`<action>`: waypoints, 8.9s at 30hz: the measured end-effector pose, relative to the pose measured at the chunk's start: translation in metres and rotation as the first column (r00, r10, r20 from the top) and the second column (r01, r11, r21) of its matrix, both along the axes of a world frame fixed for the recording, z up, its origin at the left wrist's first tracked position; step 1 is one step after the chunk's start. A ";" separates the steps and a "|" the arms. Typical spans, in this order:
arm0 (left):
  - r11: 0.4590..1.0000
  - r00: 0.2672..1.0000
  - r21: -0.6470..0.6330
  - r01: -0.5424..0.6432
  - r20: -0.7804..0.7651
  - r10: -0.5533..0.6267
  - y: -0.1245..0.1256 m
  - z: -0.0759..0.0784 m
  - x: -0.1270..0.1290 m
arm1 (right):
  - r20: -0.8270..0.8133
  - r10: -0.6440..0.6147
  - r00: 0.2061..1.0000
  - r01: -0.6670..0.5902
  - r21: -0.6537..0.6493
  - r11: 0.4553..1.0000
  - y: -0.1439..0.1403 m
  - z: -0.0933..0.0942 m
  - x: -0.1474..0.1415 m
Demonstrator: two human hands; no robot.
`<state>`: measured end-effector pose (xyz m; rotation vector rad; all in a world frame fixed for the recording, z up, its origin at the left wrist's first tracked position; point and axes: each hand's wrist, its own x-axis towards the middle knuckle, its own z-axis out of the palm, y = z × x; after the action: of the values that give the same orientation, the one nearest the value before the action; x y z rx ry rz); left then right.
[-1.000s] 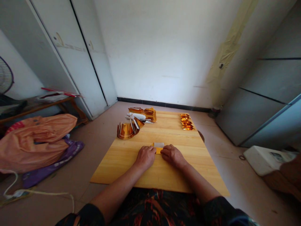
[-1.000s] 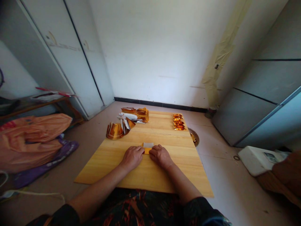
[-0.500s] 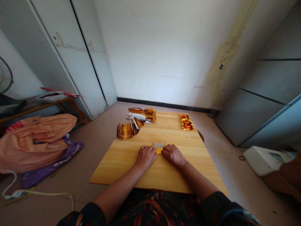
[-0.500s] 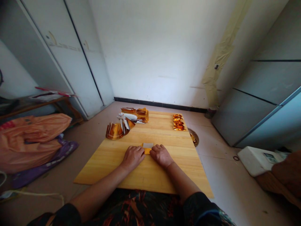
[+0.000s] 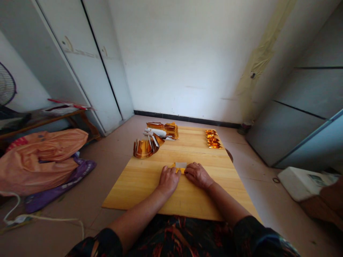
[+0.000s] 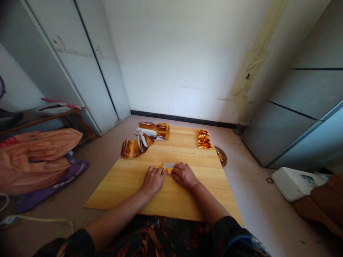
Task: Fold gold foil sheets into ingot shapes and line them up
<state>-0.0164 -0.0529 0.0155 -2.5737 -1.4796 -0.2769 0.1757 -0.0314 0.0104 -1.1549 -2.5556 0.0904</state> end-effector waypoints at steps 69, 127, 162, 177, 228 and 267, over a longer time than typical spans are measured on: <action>0.977 0.988 -0.167 0.135 0.098 -0.120 -0.001 -0.003 -0.028 | -0.127 -0.326 0.937 0.299 -0.191 0.935 0.015 -0.004 -0.027; 0.965 0.899 -0.252 0.071 0.435 0.047 0.008 -0.005 -0.035 | -0.219 0.013 0.976 -0.054 -0.181 0.982 0.007 -0.016 -0.008; 0.947 0.903 -0.308 0.096 0.426 0.047 0.013 -0.001 -0.041 | -0.264 0.039 0.964 -0.081 -0.148 0.986 0.018 -0.018 -0.023; 0.951 0.889 -0.288 0.114 0.457 0.032 0.013 -0.004 -0.041 | -0.460 0.162 0.873 -0.277 -0.195 0.941 0.007 -0.003 -0.035; 0.934 0.902 -0.308 0.179 0.430 -0.031 0.015 -0.005 -0.045 | -0.104 -0.262 0.960 0.211 -0.350 0.913 0.015 0.005 -0.054; 0.933 0.912 -0.304 0.192 0.408 -0.054 0.014 -0.002 -0.045 | -0.407 -0.348 0.845 0.190 -0.380 0.905 0.030 -0.020 -0.035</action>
<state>-0.0619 -0.0393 0.0134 -3.0348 -1.6082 -0.6455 0.1406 -0.0011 -0.0100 -1.4029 -1.9709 0.6642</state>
